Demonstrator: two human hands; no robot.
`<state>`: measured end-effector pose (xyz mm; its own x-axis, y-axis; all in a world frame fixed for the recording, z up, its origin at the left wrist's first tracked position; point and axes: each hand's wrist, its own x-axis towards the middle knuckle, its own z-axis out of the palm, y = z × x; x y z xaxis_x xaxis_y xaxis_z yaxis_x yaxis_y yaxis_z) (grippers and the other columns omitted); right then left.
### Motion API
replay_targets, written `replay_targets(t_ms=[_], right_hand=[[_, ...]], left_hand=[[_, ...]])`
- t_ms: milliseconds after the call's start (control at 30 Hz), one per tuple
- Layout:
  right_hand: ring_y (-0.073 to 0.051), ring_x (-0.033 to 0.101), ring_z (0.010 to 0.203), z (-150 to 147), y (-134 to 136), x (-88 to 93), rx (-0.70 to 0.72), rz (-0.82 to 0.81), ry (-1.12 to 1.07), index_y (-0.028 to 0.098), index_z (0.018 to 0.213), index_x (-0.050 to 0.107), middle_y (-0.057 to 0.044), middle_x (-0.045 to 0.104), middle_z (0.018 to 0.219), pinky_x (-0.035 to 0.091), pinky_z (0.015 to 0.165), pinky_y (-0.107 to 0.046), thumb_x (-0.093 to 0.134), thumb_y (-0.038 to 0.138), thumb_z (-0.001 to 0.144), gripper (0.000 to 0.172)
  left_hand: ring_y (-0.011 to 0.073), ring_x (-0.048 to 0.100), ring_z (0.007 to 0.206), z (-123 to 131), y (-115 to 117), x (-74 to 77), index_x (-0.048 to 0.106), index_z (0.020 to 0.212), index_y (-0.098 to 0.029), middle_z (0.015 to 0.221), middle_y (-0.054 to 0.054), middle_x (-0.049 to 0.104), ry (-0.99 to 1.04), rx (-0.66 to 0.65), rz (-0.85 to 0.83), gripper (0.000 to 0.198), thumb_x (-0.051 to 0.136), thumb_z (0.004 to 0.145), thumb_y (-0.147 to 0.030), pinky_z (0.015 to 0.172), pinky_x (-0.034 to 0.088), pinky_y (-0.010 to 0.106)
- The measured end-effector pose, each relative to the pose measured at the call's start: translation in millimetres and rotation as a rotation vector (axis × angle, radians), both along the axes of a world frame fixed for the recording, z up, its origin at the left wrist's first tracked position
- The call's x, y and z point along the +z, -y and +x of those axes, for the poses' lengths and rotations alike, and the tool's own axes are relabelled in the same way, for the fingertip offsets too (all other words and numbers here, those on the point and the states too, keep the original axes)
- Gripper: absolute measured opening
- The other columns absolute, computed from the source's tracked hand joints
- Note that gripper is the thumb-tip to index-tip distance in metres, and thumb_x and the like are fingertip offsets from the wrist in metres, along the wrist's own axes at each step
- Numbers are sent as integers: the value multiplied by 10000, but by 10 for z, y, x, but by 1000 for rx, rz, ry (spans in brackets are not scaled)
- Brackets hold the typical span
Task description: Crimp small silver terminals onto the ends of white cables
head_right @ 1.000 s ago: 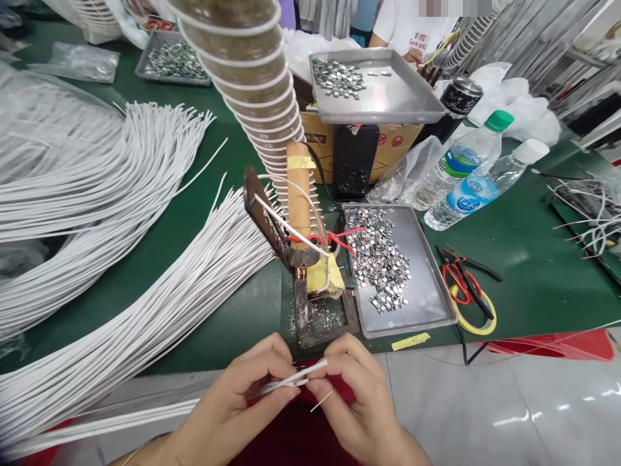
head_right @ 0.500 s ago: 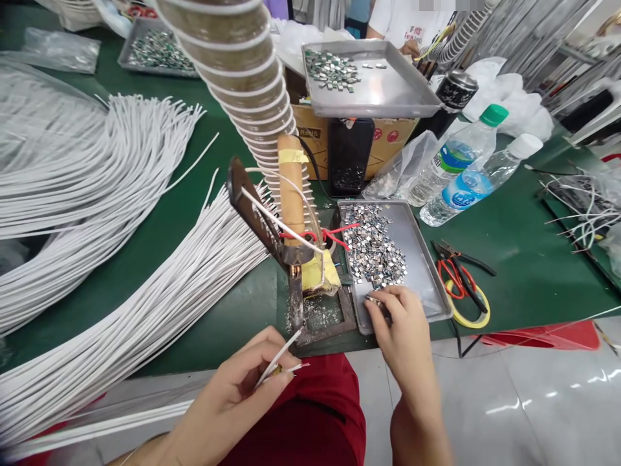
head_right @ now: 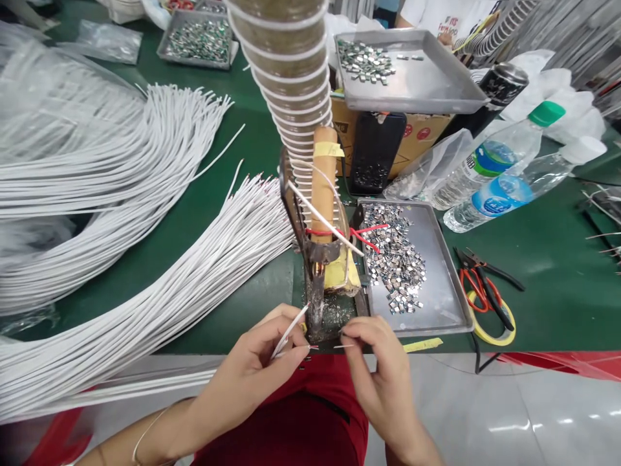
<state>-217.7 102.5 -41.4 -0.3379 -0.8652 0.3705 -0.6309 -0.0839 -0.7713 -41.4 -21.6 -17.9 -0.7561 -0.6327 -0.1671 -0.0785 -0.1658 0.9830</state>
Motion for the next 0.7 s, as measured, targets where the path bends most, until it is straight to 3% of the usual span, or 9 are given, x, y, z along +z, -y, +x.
replay_targets(t_ms=[100, 300, 400, 533, 700], right_hand=[[-124, 606, 950, 134, 5, -10, 77, -3, 10, 212, 1159, 616, -33, 655, 1034, 513, 786, -252, 599, 25, 930, 296], [-128, 583, 924, 191, 39, 39, 79, -52, -28, 185, 1149, 626, -29, 639, 995, 496, 831, -299, 611, 8, 918, 292], [-132, 573, 945, 204, 38, 51, 51, -75, -73, 175, 1169, 646, -43, 616, 1014, 492, 813, -295, 586, -3, 927, 307], [-124, 611, 1050, 231, 32, 33, -32, -134, -142, 142, 1131, 625, -62, 626, 1113, 510, 932, -286, 568, -24, 918, 276], [-108, 647, 1063, 254, 53, 6, -52, -202, -196, 126, 1058, 595, -56, 666, 1115, 521, 961, -267, 621, -75, 855, 287]], left_hand=[[136, 563, 829, -32, -3, 31, 625, 823, -160, 917, 22, 606, -43, 1, 27, 115, 581, 926, -134, 768, 447, 243], [123, 560, 784, -48, -13, 76, 580, 806, -162, 870, 8, 647, -10, 1, 119, 117, 576, 923, -154, 749, 455, 229], [124, 560, 798, -48, 4, 69, 560, 785, -163, 892, 12, 650, -7, 0, 144, 128, 582, 911, -162, 756, 457, 230], [134, 570, 840, -61, 25, 58, 556, 799, -164, 928, 21, 658, -8, 13, 170, 120, 587, 914, -179, 792, 458, 245], [138, 557, 849, -84, 52, 63, 554, 807, -166, 956, 26, 663, -9, 16, 207, 136, 584, 931, -213, 778, 446, 249]])
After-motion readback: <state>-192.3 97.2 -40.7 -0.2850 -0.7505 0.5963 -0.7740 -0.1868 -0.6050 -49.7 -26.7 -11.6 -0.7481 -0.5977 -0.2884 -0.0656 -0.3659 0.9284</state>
